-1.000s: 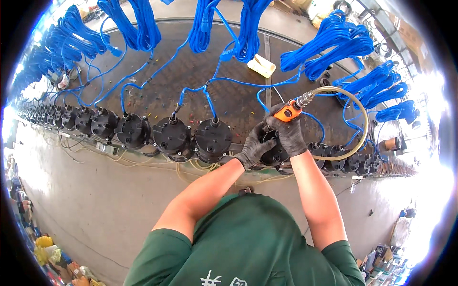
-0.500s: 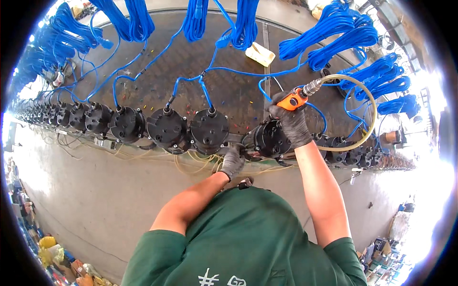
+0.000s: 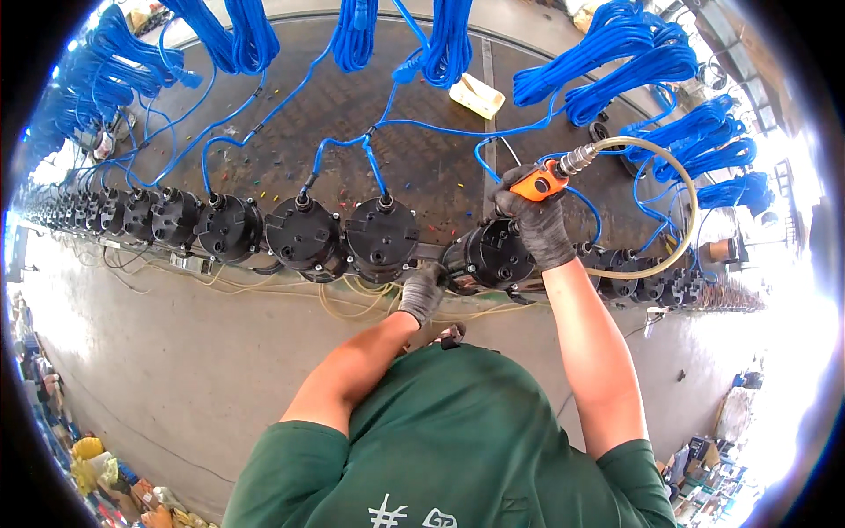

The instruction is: The person assembles water pumps by positioning pump components onto the pump bodies and fastening screws using a pneumatic screwdriver.

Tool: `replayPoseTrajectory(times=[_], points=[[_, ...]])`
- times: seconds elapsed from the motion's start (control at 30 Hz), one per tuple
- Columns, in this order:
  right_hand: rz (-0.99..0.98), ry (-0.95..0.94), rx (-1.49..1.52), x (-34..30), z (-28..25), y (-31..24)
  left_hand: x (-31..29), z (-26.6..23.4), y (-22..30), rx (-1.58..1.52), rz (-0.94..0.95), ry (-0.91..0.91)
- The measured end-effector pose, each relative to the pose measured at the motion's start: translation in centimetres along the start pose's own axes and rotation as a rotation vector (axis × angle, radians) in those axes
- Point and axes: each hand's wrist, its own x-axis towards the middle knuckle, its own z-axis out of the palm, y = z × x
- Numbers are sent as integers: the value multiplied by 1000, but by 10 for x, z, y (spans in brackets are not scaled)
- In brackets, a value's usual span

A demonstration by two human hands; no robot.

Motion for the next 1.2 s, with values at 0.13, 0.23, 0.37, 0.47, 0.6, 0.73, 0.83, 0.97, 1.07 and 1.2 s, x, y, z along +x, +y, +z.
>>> replayPoseTrajectory(times=[0.13,0.23,0.37,0.47,0.6,0.73,0.83,0.97,1.07,1.2], points=[[24,16,-45,0,2,-4,2,6,-4,10,10,79],[31,9,-31,0,-1,-1,6,7,-7,69,21,87],[55,-6,3,1,-7,8,9,11,-11,42,34,105],[14,-11,2,2,-11,12,14,25,-25,-5,-29,104],[56,-68,-60,-1,-17,2,14,22,-20,-194,-78,84],[9,74,-47,-18,10,-40,13,7,-10,-148,-123,41],[29,128,235,-23,-1,-37,14,15,-13,-90,-57,107],[54,78,575,-54,1,-25,13,14,-10,-29,-8,110],[-61,33,193,-76,28,-42,10,10,-7,10,-8,91],[-67,-11,55,-82,33,-29,13,18,-15,-21,-28,109]])
